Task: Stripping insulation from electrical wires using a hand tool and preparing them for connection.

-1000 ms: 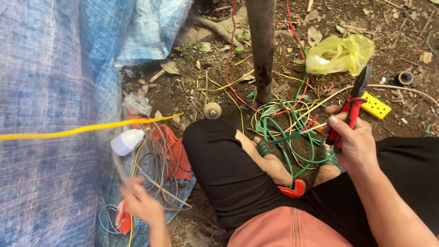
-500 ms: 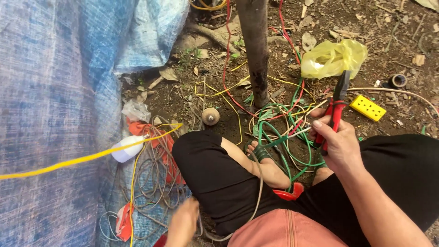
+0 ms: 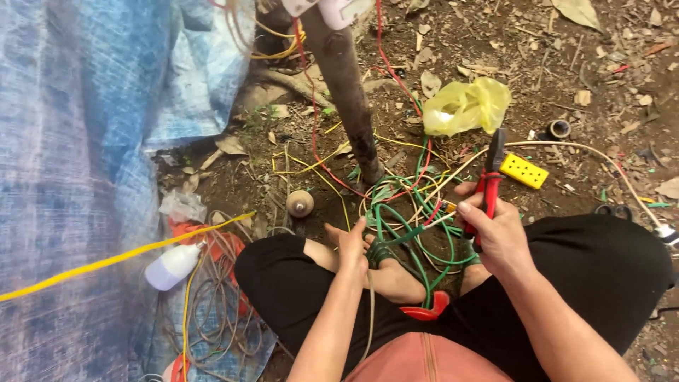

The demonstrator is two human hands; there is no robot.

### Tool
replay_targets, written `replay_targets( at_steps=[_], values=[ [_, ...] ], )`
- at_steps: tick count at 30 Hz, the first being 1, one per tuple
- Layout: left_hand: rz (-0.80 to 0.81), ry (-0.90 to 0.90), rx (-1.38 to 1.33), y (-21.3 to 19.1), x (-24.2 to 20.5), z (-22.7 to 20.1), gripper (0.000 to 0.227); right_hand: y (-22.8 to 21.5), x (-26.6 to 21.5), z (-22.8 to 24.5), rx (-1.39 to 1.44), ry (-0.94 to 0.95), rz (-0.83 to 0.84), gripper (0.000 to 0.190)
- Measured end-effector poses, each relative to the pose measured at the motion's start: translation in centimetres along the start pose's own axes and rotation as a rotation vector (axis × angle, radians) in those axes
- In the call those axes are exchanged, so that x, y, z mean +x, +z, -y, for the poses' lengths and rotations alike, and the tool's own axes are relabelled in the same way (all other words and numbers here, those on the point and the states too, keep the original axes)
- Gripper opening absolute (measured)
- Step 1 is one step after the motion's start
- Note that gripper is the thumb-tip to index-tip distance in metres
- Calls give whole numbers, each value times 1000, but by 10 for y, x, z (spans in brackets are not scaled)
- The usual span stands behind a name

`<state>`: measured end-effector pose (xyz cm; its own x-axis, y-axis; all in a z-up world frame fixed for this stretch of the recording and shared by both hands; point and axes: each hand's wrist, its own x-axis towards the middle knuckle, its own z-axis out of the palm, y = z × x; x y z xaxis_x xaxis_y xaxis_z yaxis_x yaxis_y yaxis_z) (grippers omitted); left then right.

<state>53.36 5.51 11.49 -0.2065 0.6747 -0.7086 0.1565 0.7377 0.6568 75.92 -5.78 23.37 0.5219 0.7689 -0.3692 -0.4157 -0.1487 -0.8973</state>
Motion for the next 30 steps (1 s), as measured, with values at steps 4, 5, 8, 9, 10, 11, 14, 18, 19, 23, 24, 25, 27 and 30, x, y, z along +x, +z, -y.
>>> replay_targets(
  at_steps=[4,5,8,9,10,11,14,18,19,23,24,25,27,30],
  values=[
    [162,-349,-518,-6,58,24,25,-4,4,-2,1,20,33,14],
    [230,-248,-529,-9,53,13,24,-4,4,-2,-24,9,54,14],
    [400,-7,-455,-12,-7,-40,31,-4,5,0,-107,-5,81,11],
    [500,137,-369,-12,-35,-62,31,-3,6,1,-163,-9,91,9],
    [501,136,-370,-12,-51,-66,31,-1,7,3,-165,-9,90,9],
    [587,292,-266,-12,-68,-71,37,1,7,4,-216,-33,105,11],
    [805,405,-258,-17,-117,-92,57,5,9,2,-273,-44,122,14],
    [993,291,-428,-27,-142,-91,41,12,4,7,-389,-64,177,16],
    [991,290,-428,-31,-142,-84,41,12,3,6,-389,-62,178,16],
    [837,314,-407,-43,-137,-63,23,14,1,1,-438,-111,237,17],
    [789,368,-373,-45,-136,-59,30,14,1,-2,-426,-104,246,16],
    [789,369,-375,-44,-138,-64,30,16,1,-3,-428,-104,247,16],
    [617,604,-24,-44,-143,-75,35,17,1,-4,-447,-51,277,19],
    [645,832,140,-36,-154,-94,45,17,1,-19,-461,-91,321,13]
  ],
)
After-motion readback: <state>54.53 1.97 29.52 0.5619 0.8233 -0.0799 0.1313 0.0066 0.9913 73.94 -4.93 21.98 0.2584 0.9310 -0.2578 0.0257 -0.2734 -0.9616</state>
